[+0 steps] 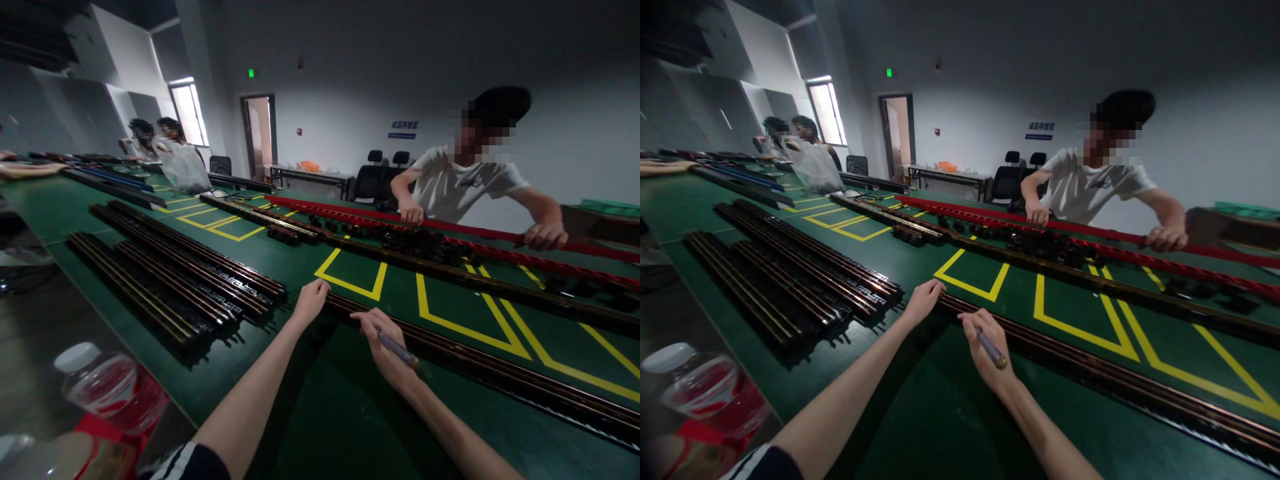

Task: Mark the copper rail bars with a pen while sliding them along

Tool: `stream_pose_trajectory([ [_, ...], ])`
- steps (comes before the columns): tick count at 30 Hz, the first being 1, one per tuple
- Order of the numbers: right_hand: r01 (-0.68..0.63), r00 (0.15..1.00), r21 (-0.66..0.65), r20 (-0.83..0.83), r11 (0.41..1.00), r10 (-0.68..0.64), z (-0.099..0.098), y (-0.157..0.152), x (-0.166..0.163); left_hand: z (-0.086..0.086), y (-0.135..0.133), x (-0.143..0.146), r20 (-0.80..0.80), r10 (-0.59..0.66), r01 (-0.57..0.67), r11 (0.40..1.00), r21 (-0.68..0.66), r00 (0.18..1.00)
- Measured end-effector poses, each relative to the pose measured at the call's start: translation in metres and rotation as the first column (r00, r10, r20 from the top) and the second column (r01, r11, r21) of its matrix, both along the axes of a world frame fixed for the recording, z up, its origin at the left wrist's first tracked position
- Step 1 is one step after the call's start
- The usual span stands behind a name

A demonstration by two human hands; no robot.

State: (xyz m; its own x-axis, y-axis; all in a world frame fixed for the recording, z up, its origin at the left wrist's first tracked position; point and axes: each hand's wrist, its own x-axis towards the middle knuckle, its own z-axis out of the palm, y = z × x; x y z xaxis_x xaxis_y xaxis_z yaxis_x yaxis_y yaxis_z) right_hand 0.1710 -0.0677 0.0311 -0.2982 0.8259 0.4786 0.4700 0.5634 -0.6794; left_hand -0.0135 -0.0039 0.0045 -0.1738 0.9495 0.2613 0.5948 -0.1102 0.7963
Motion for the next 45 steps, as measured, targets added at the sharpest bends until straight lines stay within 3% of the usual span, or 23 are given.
stream_pose_trajectory([
  [5,0.025,0.989,-0.126,-0.140,0.992,-0.043,-0.009,0.015,-0.025,0.001,0.000,0.000,-0.012,0.002,-0.002,1.000,-0.003,1.000],
  [8,-0.059,0.955,-0.238,-0.295,0.970,-0.014,-0.016,0.022,-0.036,0.002,0.000,0.000,-0.018,0.006,-0.006,1.000,-0.005,1.000],
  [12,-0.119,0.904,-0.258,-0.428,0.959,-0.003,-0.021,0.025,-0.042,0.002,0.001,0.000,-0.026,0.018,-0.018,1.000,-0.018,1.000],
  [31,-0.058,0.955,-0.203,-0.298,0.978,-0.006,-0.028,0.026,-0.039,0.002,0.001,-0.002,-0.035,0.002,-0.002,1.000,-0.002,0.999],
  [45,0.018,0.934,-0.165,-0.350,0.986,-0.076,-0.024,0.023,-0.040,0.002,0.001,-0.002,-0.011,-0.069,0.069,0.997,-0.029,0.998],
])
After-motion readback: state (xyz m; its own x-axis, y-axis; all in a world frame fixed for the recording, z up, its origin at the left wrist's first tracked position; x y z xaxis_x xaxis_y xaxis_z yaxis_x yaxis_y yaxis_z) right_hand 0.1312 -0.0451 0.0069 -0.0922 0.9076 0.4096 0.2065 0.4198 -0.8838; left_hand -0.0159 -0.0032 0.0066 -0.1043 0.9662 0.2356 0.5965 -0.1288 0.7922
